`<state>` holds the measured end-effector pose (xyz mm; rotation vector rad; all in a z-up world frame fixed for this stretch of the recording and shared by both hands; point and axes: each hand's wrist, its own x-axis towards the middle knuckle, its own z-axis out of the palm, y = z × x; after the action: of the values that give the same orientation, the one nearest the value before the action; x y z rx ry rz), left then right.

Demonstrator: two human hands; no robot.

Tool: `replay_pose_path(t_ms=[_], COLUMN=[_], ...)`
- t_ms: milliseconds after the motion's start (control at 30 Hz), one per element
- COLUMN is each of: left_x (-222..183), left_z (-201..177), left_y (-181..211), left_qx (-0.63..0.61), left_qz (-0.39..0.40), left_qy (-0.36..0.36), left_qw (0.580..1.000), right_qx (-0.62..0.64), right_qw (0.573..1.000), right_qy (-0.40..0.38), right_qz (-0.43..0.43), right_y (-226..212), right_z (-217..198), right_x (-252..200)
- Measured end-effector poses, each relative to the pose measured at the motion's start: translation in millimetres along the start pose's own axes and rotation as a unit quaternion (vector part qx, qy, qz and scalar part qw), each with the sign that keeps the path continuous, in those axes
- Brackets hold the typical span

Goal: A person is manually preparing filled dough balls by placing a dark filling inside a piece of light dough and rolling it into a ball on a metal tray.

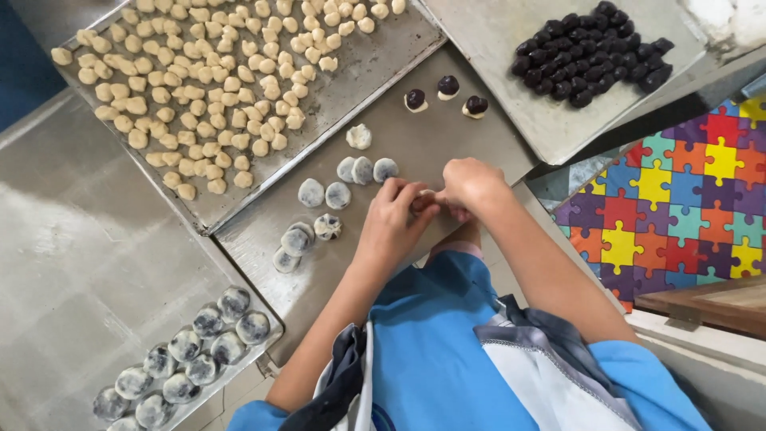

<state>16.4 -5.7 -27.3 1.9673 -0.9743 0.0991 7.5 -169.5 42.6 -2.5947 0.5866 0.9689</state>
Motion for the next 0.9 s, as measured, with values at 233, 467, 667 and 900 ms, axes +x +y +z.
replay_pose_path(t_ms=[233, 467, 667, 900], left_x=[10, 12, 48, 42], left_z=[-6, -11, -72, -70], left_y=[5, 15, 43, 56], left_qx=[0.080, -0.013, 0.019, -0.038], left_qz=[-0.022, -0.059, -0.023, -0.046], left_qy=[-0.075, -0.123, 0.012, 0.040], left_qw=[0.994, 0.991, 0.999, 0.997], right_qx=[0.279, 0.322, 0.112, 0.177], right_qw=[0.955, 0.865, 0.887, 0.879], right_qy=[-0.078, 0.369, 0.439, 0.428], right_qz=[-0.069, -0.111, -0.087, -0.113], right_y=[35, 101, 112, 71], right_z=[-36, 5, 3, 2], right_x=[-22, 61, 115, 58])
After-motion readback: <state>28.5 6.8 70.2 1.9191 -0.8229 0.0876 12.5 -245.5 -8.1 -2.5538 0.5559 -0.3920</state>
